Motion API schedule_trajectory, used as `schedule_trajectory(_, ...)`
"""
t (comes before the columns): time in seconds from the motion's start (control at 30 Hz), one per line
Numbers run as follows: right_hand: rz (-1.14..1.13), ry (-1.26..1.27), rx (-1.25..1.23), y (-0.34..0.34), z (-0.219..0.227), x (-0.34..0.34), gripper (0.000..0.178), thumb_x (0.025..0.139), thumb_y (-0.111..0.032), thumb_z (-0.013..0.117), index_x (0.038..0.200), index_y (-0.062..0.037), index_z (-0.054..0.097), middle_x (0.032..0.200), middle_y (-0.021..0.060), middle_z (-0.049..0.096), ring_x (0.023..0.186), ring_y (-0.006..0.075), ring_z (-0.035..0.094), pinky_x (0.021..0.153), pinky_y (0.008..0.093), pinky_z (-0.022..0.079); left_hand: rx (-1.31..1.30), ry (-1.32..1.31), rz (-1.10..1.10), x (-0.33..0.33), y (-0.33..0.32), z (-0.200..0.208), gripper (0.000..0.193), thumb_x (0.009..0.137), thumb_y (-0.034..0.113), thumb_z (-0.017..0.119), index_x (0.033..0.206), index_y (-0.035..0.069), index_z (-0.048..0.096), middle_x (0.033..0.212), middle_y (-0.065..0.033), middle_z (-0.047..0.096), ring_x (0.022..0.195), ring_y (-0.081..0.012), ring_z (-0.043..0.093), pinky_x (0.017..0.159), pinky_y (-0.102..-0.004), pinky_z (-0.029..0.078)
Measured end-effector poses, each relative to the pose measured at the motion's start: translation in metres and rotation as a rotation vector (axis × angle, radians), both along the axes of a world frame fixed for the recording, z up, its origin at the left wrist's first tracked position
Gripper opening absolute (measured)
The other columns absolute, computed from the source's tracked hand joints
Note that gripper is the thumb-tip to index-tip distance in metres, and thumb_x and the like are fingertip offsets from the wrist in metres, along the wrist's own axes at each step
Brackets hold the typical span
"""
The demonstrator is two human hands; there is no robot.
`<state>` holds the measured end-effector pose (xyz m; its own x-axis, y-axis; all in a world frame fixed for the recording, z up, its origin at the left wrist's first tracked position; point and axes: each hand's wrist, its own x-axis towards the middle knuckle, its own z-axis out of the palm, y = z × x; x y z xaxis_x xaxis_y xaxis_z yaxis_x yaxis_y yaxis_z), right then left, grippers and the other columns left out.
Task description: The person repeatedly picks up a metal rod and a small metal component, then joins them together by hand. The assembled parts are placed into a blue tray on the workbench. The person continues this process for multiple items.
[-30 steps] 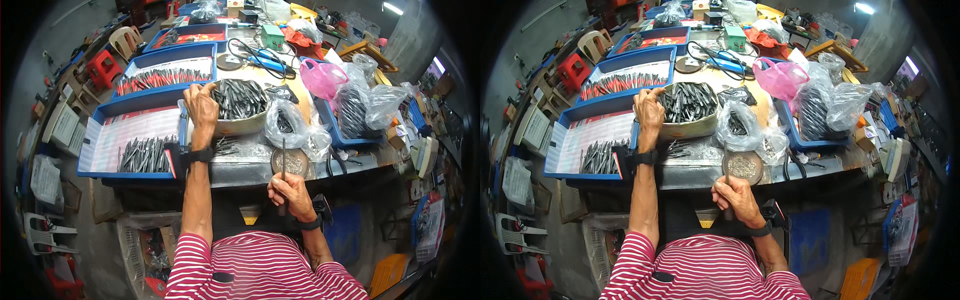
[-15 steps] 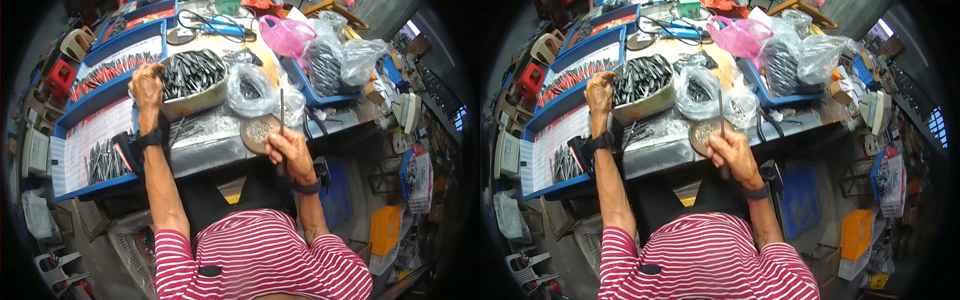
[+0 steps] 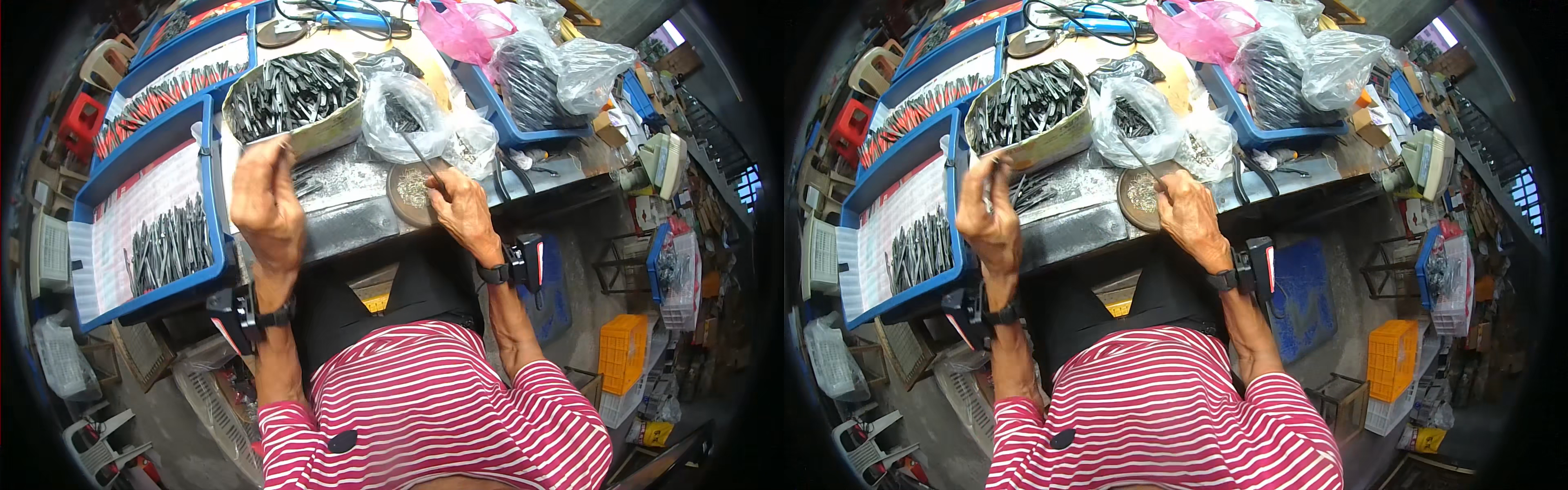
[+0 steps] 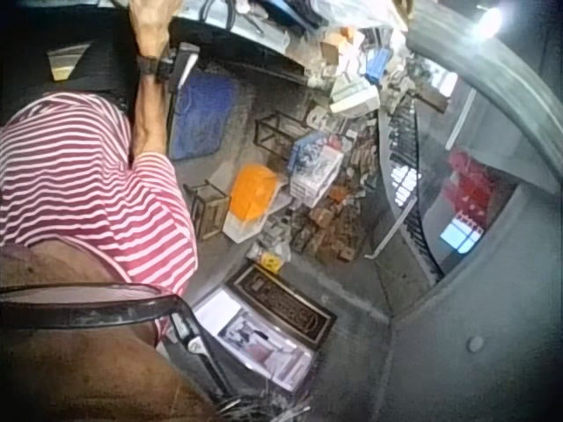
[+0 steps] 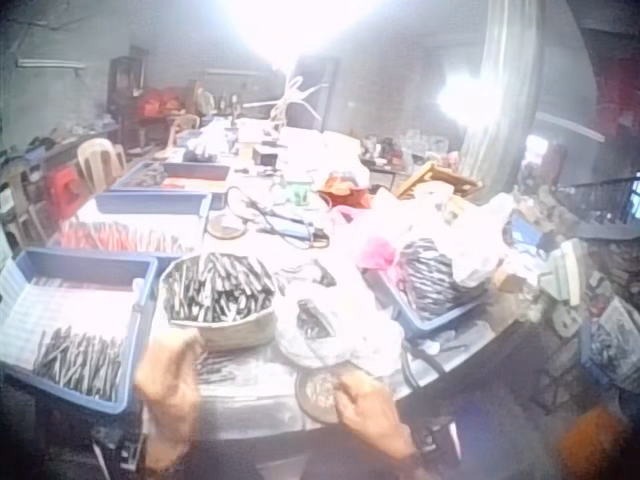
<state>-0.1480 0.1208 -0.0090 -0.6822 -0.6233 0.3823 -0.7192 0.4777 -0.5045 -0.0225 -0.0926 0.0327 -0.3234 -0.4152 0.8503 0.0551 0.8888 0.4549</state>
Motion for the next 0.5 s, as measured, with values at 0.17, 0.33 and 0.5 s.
schedule_trajectory(0.17, 0.016, 0.169, 0.113, -0.009, -0.006, -0.004, 0.011, 0.073, -0.005, 0.062, 0.081, -0.0016, 0.056, 0.078, 0.0143, 0.053, 0.071, 0.0352, 0.055, 0.061, 0.042, 0.044, 0.608, -0.212, -0.328, 0.03, 0.038, -0.013, 0.017, 0.078, 0.0, 0.064, 0.095, -0.001, 0.062, 0.087, -0.0109, 0.064, 0.077, -0.0186, 0.062, 0.07, -0.0279, 0.048)
schedule_trajectory(0.33, 0.038, 0.173, 0.17, -0.013, -0.014, -0.007, 0.01, 0.073, -0.005, 0.061, 0.08, -0.0022, 0.054, 0.076, 0.0151, 0.051, 0.072, 0.0359, 0.055, 0.06, 0.0426, 0.043, 1.187, -0.187, -0.688, 0.036, 0.049, -0.021, 0.02, 0.083, 0.002, 0.059, 0.101, -0.005, 0.058, 0.08, -0.006, 0.061, 0.068, -0.0108, 0.059, 0.063, -0.0215, 0.048)
schedule_trajectory(0.5, 0.065, 0.24, 0.03, -0.012, -0.016, -0.008, 0.013, 0.074, -0.004, 0.06, 0.083, -0.0024, 0.051, 0.076, 0.0152, 0.052, 0.068, 0.036, 0.054, 0.059, 0.0433, 0.042, 1.308, -0.278, -0.77, 0.033, 0.061, -0.027, 0.021, 0.085, 0.004, 0.058, 0.103, -0.006, 0.056, 0.078, -0.0069, 0.06, 0.065, -0.0106, 0.059, 0.059, -0.021, 0.049)
